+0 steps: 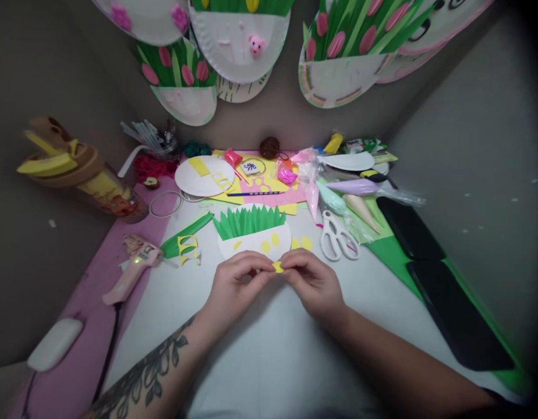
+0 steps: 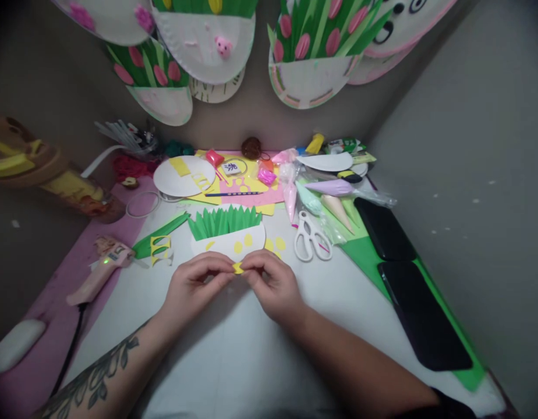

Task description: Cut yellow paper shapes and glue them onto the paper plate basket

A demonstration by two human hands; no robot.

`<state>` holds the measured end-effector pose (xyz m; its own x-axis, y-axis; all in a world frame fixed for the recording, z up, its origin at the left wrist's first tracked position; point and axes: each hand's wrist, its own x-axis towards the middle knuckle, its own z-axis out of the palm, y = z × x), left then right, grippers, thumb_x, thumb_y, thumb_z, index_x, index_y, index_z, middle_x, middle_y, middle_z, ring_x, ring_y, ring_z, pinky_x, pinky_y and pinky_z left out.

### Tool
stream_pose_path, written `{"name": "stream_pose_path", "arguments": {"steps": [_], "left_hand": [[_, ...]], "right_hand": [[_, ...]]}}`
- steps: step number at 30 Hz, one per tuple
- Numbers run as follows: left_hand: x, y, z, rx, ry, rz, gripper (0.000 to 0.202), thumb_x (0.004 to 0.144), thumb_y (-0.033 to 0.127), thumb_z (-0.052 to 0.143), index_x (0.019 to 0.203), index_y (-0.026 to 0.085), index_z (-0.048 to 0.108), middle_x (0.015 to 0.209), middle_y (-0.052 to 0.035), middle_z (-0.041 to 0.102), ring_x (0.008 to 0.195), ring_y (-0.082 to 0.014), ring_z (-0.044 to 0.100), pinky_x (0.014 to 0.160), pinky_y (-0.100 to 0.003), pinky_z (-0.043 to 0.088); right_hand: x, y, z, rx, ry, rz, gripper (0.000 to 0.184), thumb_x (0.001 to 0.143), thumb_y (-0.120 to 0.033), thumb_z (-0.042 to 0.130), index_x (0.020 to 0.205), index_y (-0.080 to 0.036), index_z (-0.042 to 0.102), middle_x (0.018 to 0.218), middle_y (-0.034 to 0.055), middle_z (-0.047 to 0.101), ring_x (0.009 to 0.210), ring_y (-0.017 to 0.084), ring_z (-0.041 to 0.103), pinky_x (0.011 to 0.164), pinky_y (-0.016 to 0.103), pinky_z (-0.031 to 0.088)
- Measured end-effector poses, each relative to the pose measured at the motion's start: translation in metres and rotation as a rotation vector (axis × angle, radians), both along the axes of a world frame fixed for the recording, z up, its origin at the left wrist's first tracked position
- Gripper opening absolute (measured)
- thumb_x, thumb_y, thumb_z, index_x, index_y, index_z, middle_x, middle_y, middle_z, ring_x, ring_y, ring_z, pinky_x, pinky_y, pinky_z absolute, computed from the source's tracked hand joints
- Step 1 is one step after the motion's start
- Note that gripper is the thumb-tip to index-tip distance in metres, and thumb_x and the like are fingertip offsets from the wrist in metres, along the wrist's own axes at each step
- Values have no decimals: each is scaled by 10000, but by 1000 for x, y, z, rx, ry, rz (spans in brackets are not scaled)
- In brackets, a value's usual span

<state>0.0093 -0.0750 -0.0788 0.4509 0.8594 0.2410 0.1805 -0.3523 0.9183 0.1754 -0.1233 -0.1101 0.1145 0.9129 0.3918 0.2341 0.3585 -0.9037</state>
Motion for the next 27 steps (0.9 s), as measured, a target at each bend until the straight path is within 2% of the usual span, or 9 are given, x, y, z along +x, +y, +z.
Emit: {"name": "stream_pose_path", "arguments": {"steps": [6,12,20,27], "left_hand": [[3,-4,-1,-37,-36,49,38,770,178,667,753,188,700,807,-44,724,782,-152,666,742,-282,542],[5,-7,-2,-161,-62,99,37,734,205,699,730,171,687,792,-46,723,752,-148,670,708,-266,555],[6,-7,1,-278,-134,52,45,725,208,696,710,168,684,805,-55,735,744,-156,678,716,-282,563],[6,-8,-1,-294,-77,92,56,715,220,708,719,167,692,784,-51,735,722,-152,675,673,-262,558]], "right_hand": [[-2,-1,2,-4,66,-37,83,834,-156,604,813,-231,631,821,32,673,803,184,638,738,341,521],[-4,-3,4,-70,87,-62,53,826,-181,625,794,-222,620,816,30,670,793,177,636,720,318,518],[-4,-2,6,-66,153,-15,43,813,-179,638,798,-219,638,841,45,691,813,183,646,742,337,534],[-4,-3,6,-95,137,-51,66,792,-172,659,756,-218,628,792,34,679,774,178,632,678,308,516]]}}
